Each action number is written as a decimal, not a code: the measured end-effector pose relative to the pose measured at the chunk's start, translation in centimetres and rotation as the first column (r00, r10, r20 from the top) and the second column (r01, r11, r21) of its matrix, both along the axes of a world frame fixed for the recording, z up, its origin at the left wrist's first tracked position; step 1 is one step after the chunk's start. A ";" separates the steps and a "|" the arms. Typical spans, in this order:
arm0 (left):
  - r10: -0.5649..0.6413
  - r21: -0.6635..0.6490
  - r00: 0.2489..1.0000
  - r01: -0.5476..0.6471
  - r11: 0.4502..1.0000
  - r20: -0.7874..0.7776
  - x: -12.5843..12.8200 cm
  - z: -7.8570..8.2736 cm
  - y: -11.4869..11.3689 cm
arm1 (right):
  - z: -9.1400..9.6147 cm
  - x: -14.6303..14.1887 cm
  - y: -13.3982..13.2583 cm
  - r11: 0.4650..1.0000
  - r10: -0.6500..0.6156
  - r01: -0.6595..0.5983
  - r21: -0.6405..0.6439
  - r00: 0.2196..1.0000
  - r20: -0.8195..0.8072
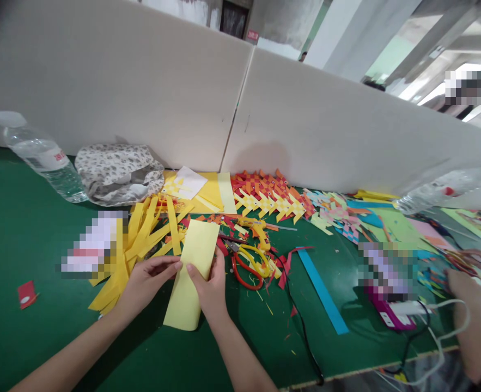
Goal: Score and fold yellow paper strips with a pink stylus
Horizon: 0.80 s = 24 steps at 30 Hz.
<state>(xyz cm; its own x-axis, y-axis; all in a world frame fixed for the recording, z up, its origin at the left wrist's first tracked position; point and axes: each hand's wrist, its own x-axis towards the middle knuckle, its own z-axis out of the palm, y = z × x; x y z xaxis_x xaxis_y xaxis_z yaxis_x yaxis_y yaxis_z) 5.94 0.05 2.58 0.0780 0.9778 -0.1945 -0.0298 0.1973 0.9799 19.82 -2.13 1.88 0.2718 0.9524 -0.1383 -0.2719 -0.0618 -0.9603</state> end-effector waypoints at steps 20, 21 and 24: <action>0.088 0.013 0.986 -0.090 0.996 0.139 -0.7 -0.4 1.0 | 0.0 1.6 0.9 0.998 -0.046 0.049 0.032 0.995 -0.094; 0.123 0.014 0.980 -0.127 0.992 0.159 -0.9 -0.3 1.2 | 0.0 1.8 1.0 0.998 -0.050 0.053 0.033 0.996 -0.074; 0.166 0.010 0.967 -0.171 0.985 0.191 -1.2 -0.2 1.6 | 0.1 1.9 1.1 0.998 -0.047 0.048 0.028 0.998 -0.045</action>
<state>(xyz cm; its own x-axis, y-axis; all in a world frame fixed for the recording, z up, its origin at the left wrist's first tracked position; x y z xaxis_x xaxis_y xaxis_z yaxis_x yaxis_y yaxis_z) 4.72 1.65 2.41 -0.0556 0.9845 -0.1660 -0.2457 0.1477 0.9580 21.73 -0.99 1.97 0.3110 0.9423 -0.1240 -0.3165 -0.0204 -0.9484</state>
